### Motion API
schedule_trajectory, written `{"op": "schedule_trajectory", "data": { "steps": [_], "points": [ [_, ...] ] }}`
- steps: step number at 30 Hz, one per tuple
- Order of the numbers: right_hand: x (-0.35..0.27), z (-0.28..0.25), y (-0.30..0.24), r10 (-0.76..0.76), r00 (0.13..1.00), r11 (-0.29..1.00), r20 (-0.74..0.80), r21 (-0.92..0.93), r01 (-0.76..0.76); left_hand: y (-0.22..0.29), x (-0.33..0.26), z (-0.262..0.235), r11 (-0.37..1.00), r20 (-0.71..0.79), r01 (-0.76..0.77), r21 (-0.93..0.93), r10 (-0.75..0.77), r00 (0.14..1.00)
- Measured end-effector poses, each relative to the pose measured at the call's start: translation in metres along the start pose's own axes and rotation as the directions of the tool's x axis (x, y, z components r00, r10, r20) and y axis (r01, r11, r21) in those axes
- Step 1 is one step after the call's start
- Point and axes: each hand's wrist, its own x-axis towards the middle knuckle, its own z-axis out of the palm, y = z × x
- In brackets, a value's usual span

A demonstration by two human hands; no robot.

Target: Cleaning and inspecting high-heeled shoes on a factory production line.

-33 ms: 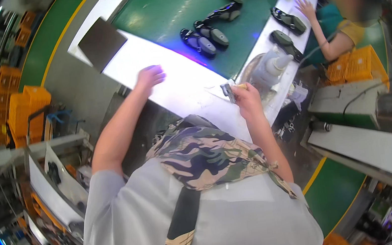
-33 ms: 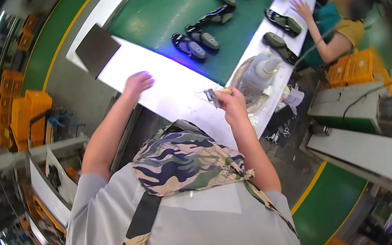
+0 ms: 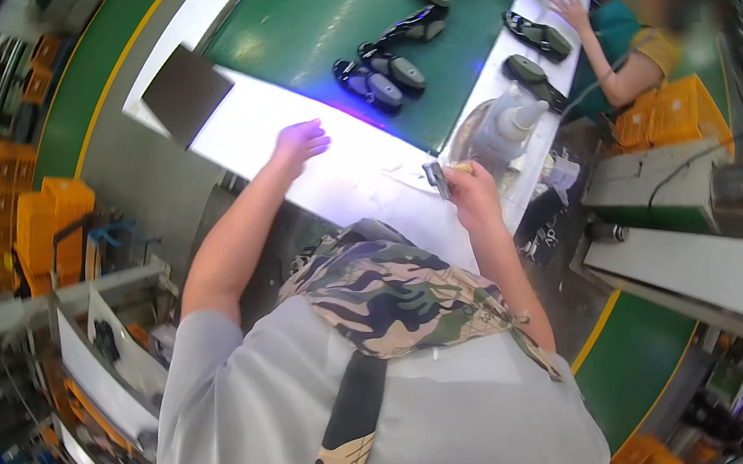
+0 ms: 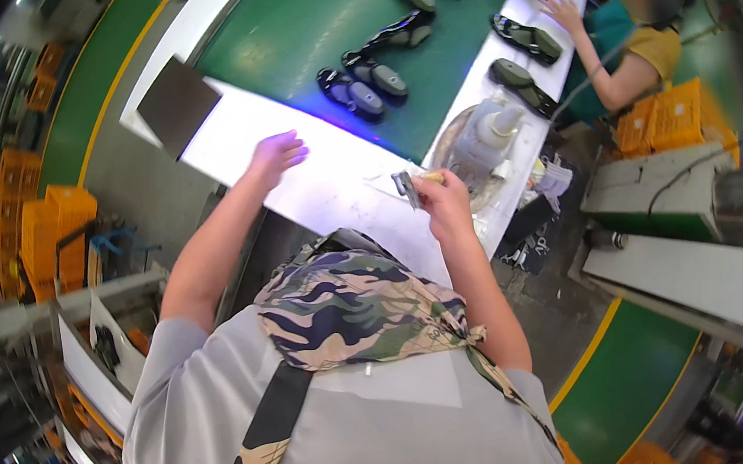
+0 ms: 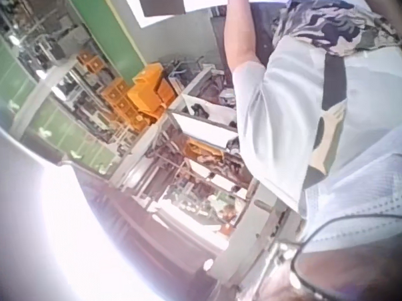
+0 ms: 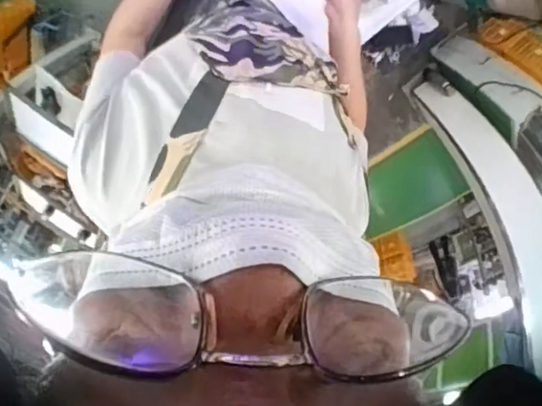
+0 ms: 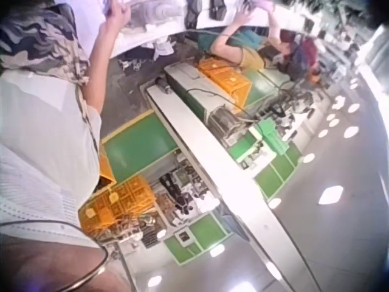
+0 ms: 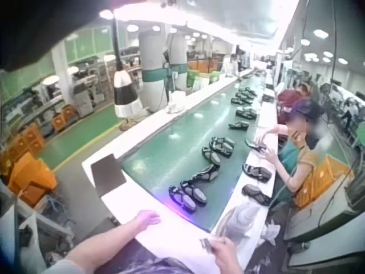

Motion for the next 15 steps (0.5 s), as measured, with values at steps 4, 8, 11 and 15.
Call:
{"op": "schedule_trajectory", "data": {
  "steps": [4,8,11,15],
  "points": [
    [-0.040,-0.038,-0.013,-0.129,0.969,0.974,-0.212,0.154,0.163,-0.009,0.100,0.095,0.972,0.067,0.222,0.079,-0.228,0.971],
    [-0.082,-0.072,-0.002,-0.200,0.873,0.922,-0.444,0.215,0.321,-0.001,0.151,0.137,0.891,0.073,0.438,0.122,-0.448,0.891],
    [-0.101,-0.077,0.015,-0.183,0.791,0.897,-0.584,0.231,0.377,0.013,0.189,0.175,0.916,0.034,0.400,0.016,-0.400,0.916],
    [-0.098,-0.052,0.030,-0.147,0.777,0.882,-0.612,0.275,0.384,0.016,0.241,0.212,0.942,0.049,0.326,0.076,-0.330,0.943]
  ]
}}
